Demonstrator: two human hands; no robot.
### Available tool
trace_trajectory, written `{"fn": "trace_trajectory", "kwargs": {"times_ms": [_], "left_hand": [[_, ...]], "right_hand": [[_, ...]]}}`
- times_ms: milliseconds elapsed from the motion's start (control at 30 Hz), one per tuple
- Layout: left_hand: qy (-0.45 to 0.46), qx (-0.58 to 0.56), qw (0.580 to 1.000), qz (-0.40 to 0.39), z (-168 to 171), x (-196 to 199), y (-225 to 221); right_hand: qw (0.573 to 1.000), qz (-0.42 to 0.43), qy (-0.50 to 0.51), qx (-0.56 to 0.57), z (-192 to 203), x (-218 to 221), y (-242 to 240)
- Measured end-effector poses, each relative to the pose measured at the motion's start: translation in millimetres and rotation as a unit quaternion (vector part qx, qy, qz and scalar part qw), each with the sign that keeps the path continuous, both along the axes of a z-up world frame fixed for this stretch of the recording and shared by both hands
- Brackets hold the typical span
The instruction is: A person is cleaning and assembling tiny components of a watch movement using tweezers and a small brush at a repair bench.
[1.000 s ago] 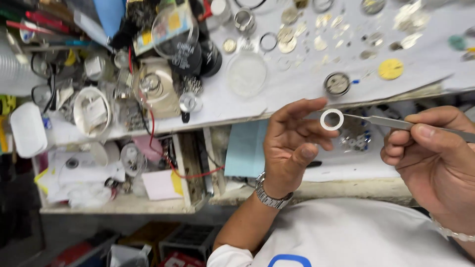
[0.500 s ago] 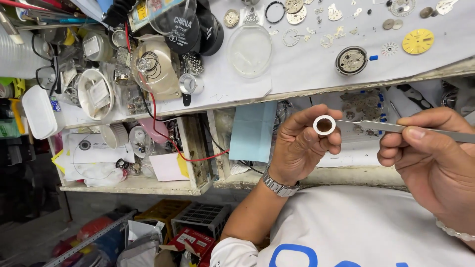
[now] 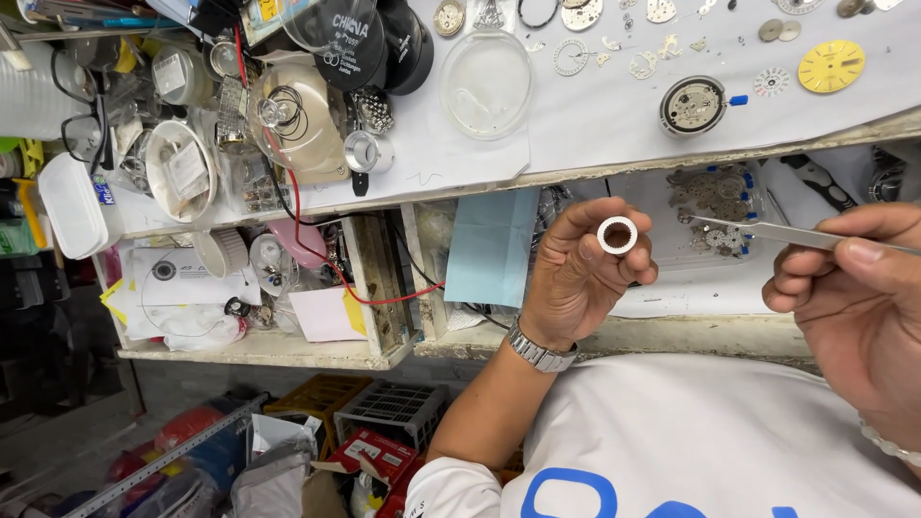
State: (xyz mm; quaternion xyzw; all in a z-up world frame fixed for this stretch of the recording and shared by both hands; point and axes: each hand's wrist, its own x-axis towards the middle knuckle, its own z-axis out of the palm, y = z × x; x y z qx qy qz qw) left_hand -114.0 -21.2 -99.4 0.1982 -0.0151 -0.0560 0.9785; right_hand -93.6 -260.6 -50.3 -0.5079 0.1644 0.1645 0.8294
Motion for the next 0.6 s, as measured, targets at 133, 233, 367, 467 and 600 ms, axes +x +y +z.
{"fn": "trace_trajectory", "kwargs": {"times_ms": [133,233,367,467,600], "left_hand": [[0.006,-0.005,1.0,-0.005,-4.2,-0.3,0.9],[0.007,0.001,1.0,-0.004,-8.7,-0.8,1.1],[0.012,0.005,1.0,-0.001,-13.2,-1.1,1.5],[0.022,0.011,1.0,0.002,-17.0,-1.7,1.9],[0.027,0.025,0.999,0.005,-18.9,-1.1,2.3]], "right_hand": [[1.0,-0.002,0.006,0.017,-3.9,-1.0,-0.5],[1.0,-0.006,0.02,0.005,-2.4,-1.5,0.8],[1.0,-0.005,0.027,0.01,-3.5,-1.6,2.0],[0.999,-0.009,0.029,0.011,-2.5,-1.1,5.0],[0.999,-0.005,0.036,-0.001,-4.6,0.3,6.2]]}}
